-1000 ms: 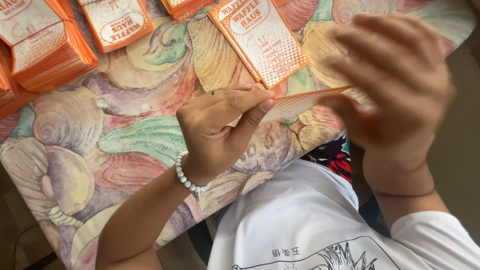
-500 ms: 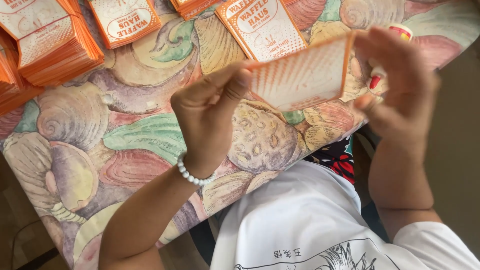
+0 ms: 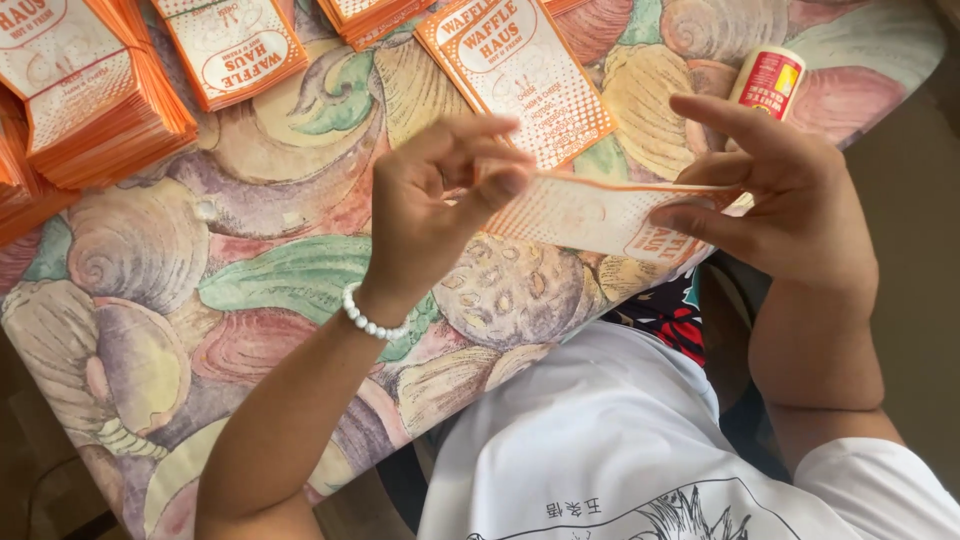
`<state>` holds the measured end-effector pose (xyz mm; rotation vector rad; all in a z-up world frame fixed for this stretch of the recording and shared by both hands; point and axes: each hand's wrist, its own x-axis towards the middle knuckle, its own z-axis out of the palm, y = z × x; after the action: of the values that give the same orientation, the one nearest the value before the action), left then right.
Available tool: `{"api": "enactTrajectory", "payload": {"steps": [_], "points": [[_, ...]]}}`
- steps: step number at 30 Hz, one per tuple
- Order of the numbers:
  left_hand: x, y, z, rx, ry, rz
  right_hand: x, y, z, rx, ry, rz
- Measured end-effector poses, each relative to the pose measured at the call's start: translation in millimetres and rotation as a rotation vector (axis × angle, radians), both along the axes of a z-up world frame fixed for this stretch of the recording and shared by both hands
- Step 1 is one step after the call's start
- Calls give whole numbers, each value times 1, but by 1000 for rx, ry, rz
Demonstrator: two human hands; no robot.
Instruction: Applying glue to the edges of paper bags and folding them to assemble the bags.
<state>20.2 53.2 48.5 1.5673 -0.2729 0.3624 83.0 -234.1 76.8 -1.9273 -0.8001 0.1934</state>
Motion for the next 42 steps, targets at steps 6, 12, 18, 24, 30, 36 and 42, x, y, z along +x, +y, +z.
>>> {"api": "enactTrajectory", "payload": {"steps": [6,12,18,24,30,36,42], "points": [[-9,-15,-5,38,60,231,5,0,-36,422,-51,-121],[-6,-16,-15,23,118,233,7,3,-49,481,-169,-220],[-6,-16,-16,10,119,225,12,-1,-55,494,-206,-217],[-6,-17,-18,1,144,222,14,-3,-56,486,-209,-227],[-5,-18,-20,-8,133,224,15,-2,-54,479,-226,-210],[-5,-19,-20,-9,152,226,18,-3,-56,496,-203,-199],[-3,-18,-25,11,162,223,22,-1,-56,421,-133,-253]]}}
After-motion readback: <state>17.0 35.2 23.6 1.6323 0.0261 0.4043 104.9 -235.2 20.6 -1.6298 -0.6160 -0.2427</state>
